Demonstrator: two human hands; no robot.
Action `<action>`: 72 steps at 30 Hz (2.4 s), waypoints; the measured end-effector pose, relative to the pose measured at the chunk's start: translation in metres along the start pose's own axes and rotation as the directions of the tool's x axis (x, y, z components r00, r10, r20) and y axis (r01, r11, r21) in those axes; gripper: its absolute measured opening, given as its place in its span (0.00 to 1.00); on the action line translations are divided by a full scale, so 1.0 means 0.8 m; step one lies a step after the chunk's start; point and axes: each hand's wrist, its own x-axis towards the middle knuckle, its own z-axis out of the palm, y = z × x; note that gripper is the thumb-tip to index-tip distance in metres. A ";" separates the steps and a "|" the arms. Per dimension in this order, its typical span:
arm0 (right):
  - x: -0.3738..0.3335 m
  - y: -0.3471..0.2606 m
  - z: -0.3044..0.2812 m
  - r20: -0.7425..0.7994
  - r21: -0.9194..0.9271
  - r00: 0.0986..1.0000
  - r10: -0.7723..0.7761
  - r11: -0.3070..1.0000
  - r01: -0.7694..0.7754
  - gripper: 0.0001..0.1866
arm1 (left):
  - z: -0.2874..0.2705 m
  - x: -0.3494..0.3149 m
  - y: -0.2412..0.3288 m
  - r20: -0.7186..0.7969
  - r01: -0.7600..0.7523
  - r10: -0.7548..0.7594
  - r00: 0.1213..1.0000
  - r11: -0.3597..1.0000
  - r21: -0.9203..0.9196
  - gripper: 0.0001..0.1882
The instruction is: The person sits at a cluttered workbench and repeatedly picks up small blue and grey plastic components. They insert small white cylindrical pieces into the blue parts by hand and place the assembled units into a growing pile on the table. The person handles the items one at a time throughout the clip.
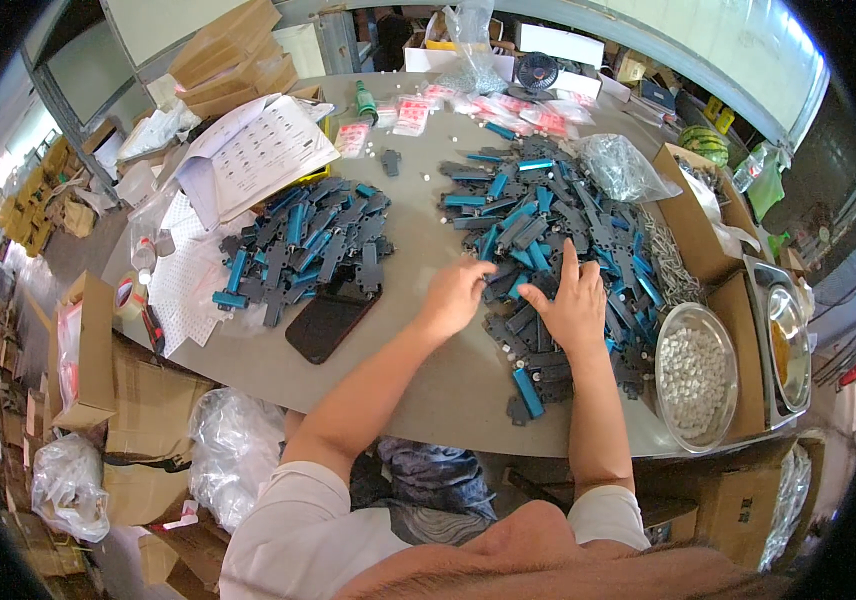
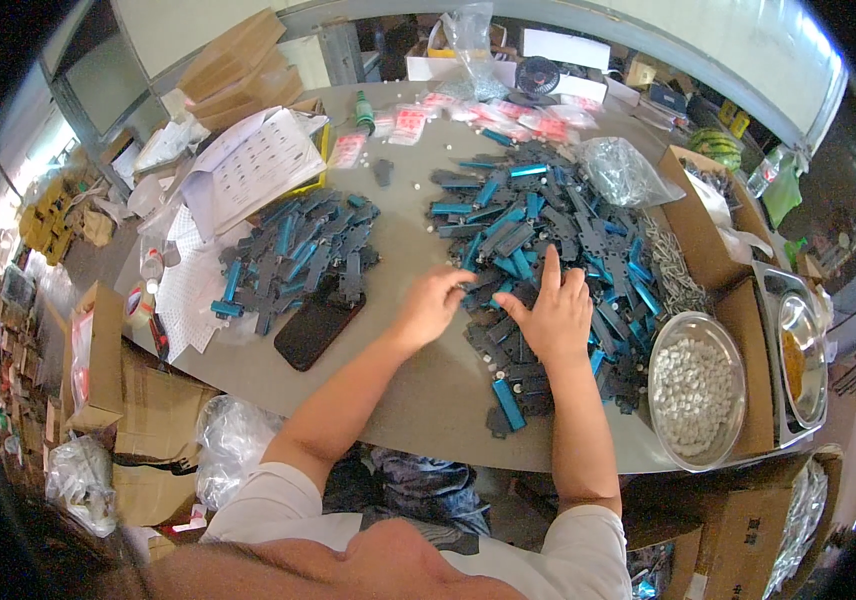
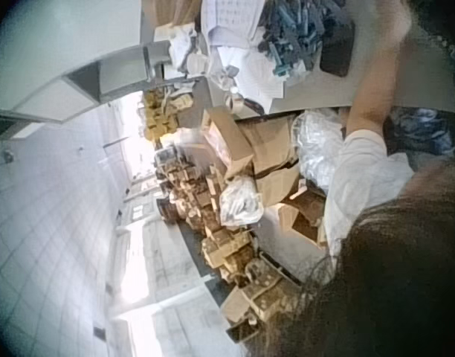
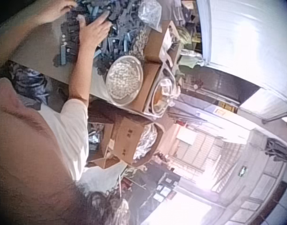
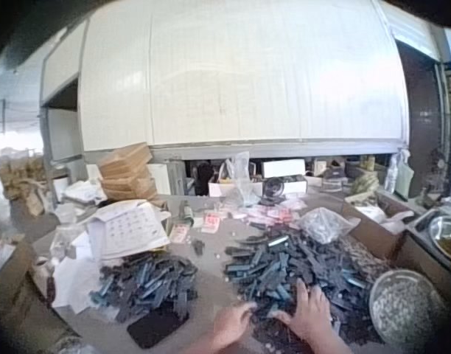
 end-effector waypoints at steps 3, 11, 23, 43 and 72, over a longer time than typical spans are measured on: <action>0.004 -0.003 -0.002 0.040 0.176 0.999 -0.007 0.984 0.000 0.28 | -0.011 0.010 -0.017 0.043 0.224 -0.225 0.973 0.899 -0.377 0.13; 0.000 -0.025 0.003 0.199 0.852 0.978 0.057 0.484 -0.201 0.13 | -0.015 0.012 -0.015 0.097 0.218 -0.200 0.975 0.769 -0.601 0.11; -0.002 -0.023 0.017 0.299 0.900 0.935 0.192 0.270 -0.343 0.05 | -0.013 0.003 0.024 0.122 0.096 -0.020 0.992 0.743 -0.663 0.19; 0.002 -0.022 0.000 0.372 0.822 0.924 0.086 0.432 -0.371 0.22 | -0.020 0.006 0.020 0.107 0.182 -0.241 0.965 0.312 -0.932 0.10; -0.035 -0.028 -0.005 0.353 0.337 0.810 -0.468 0.872 0.356 0.13 | -0.038 0.001 0.000 -0.018 0.082 -0.083 0.996 0.995 -0.052 0.12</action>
